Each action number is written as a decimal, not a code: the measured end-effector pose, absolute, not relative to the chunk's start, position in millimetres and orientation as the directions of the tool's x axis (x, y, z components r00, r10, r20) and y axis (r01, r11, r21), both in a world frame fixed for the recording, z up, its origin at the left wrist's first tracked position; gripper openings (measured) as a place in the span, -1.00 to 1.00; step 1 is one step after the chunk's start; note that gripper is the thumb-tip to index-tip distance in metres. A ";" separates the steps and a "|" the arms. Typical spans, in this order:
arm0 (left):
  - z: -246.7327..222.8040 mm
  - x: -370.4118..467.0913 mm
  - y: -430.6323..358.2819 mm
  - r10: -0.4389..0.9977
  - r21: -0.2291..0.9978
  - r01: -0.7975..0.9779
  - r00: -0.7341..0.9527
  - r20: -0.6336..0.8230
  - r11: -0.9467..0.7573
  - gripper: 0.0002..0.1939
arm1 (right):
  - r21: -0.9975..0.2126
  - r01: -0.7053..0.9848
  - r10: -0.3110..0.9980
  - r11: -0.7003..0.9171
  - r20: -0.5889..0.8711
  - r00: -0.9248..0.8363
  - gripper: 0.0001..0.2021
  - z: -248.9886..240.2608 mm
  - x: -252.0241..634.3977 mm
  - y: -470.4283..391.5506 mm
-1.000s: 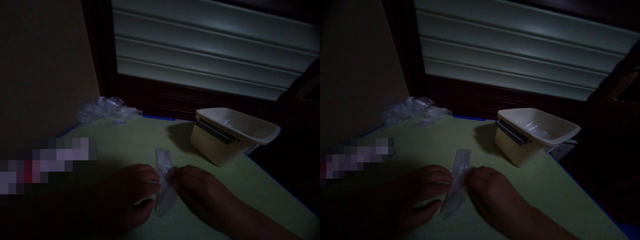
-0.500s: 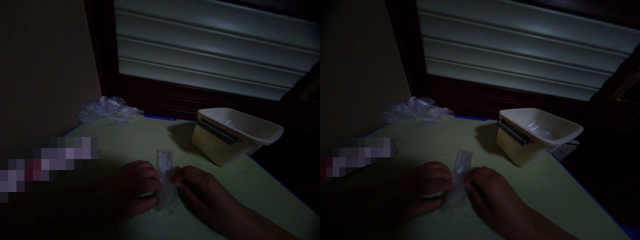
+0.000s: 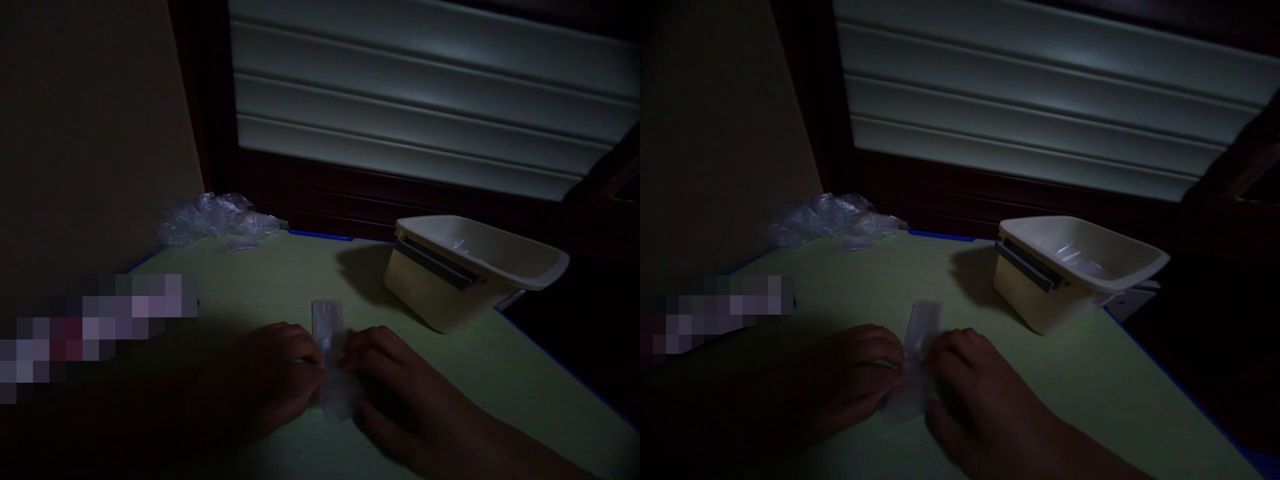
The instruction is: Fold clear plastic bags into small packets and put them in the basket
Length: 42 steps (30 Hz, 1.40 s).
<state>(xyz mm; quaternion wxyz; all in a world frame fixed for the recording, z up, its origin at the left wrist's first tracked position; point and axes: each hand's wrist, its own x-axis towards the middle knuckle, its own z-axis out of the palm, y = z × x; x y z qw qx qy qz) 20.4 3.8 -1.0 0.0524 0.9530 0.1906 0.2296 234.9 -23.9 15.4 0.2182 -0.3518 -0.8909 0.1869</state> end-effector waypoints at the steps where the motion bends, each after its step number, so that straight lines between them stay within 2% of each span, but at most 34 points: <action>1: -1.2 20.5 3.6 0.390 0.203 0.334 0.814 0.430 -0.920 -0.89 | -0.477 0.558 0.710 0.679 0.235 -0.664 -0.79 15.8 234.5 -23.8; 3: -2.2 20.4 3.7 0.400 0.236 0.325 0.795 0.456 -0.916 -0.90 | -0.454 0.577 0.711 0.679 0.209 -0.672 -0.86 16.8 233.6 -23.3; 7: -4.1 18.8 4.4 0.420 0.277 0.323 0.786 0.453 -0.905 -0.93 | -0.462 0.567 0.706 0.682 0.215 -0.675 -0.85 17.6 232.1 -21.9; 11: -3.6 16.7 4.2 0.420 0.254 0.338 0.790 0.446 -0.906 -0.93 | -0.469 0.562 0.714 0.681 0.254 -0.653 -0.85 15.0 232.0 -20.8; 16: -1.3 17.7 3.7 0.344 0.213 0.274 0.809 0.476 -0.938 -0.91 | -0.519 0.578 0.761 0.630 0.268 -0.590 -0.83 13.6 231.0 -21.0; 22: -1.4 16.5 3.0 0.308 0.182 0.249 0.789 0.531 -0.951 -0.94 | -0.584 0.628 0.845 0.514 0.215 -0.490 -0.78 12.2 230.6 -20.8; 28: -4.4 13.9 4.5 0.320 0.244 0.223 0.801 0.506 -0.944 -0.90 | -0.600 0.636 0.863 0.485 0.210 -0.461 -0.86 6.2 230.3 -19.1; 31: -5.3 12.9 2.4 0.361 0.279 0.247 0.783 0.507 -0.928 -0.90 | -0.595 0.660 0.881 0.459 0.209 -0.425 -0.95 1.9 230.7 -19.0; 34: -3.2 11.4 -1.7 0.446 0.302 0.341 0.787 0.425 -0.890 -0.92 | -0.562 0.677 0.876 0.476 0.232 -0.423 -0.91 0.0 230.8 -18.0; 36: 0.0 11.1 -4.3 0.473 0.308 0.371 0.787 0.396 -0.876 -0.82 | -0.531 0.682 0.862 0.504 0.250 -0.442 -0.89 0.7 230.5 -17.2; 39: 4.4 12.1 -6.3 0.448 0.249 0.374 0.788 0.422 -0.893 -0.67 | -0.497 0.675 0.836 0.545 0.270 -0.477 -0.89 2.4 230.1 -16.4; 42: 5.3 14.4 -5.4 0.381 0.136 0.360 0.801 0.463 -0.923 -0.79 | -0.494 0.658 0.820 0.568 0.269 -0.505 -0.90 2.9 230.4 -16.7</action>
